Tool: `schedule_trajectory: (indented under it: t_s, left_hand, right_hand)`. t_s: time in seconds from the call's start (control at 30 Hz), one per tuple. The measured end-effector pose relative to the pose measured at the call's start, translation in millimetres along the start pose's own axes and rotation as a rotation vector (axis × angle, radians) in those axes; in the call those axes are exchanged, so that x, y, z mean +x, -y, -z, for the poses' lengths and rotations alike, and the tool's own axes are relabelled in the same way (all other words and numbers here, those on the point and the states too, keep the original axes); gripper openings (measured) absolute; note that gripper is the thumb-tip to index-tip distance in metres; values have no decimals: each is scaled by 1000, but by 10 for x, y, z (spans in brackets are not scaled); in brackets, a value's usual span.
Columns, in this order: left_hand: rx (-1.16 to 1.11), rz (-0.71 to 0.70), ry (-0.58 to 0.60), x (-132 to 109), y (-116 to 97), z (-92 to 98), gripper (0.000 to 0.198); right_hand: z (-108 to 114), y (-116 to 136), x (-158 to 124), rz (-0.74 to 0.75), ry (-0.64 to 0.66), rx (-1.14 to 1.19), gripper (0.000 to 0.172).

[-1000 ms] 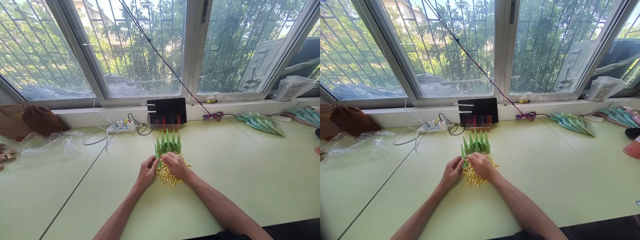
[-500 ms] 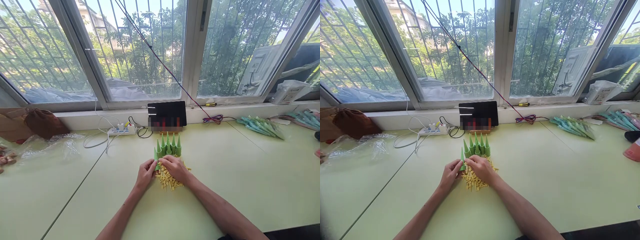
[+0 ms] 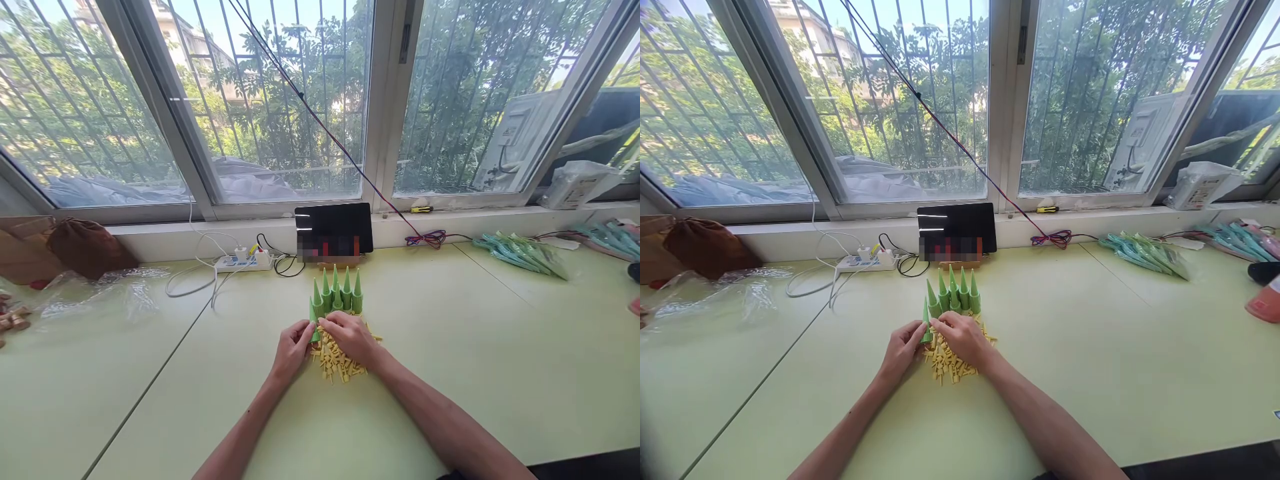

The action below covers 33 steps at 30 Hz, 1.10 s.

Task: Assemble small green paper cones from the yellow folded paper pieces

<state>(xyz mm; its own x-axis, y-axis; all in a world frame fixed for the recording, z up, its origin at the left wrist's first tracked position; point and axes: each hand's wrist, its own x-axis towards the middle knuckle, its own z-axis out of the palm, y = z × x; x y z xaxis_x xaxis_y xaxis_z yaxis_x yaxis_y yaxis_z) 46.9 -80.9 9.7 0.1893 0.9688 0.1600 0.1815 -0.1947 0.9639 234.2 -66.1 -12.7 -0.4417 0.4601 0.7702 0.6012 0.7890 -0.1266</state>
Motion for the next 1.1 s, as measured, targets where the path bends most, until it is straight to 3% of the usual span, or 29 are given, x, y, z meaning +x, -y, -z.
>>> schedule_trajectory:
  t_s: [0.37, 0.6, 0.83, 1.1]
  left_hand:
    - [139, -172, -55, -35, -8, -1, 40]
    - [145, -229, -11, -54, -4, -21, 25]
    - [149, -275, -11, -39, 25, -28, 30]
    - [7, -116, -47, -30, -36, -67, 39]
  right_hand:
    - [43, 25, 18, 2, 64, -21, 28]
    - [99, 51, 33, 14, 149, -40, 33]
    - [68, 29, 10, -17, 154, -3, 32]
    - [64, 58, 29, -59, 36, 118, 22]
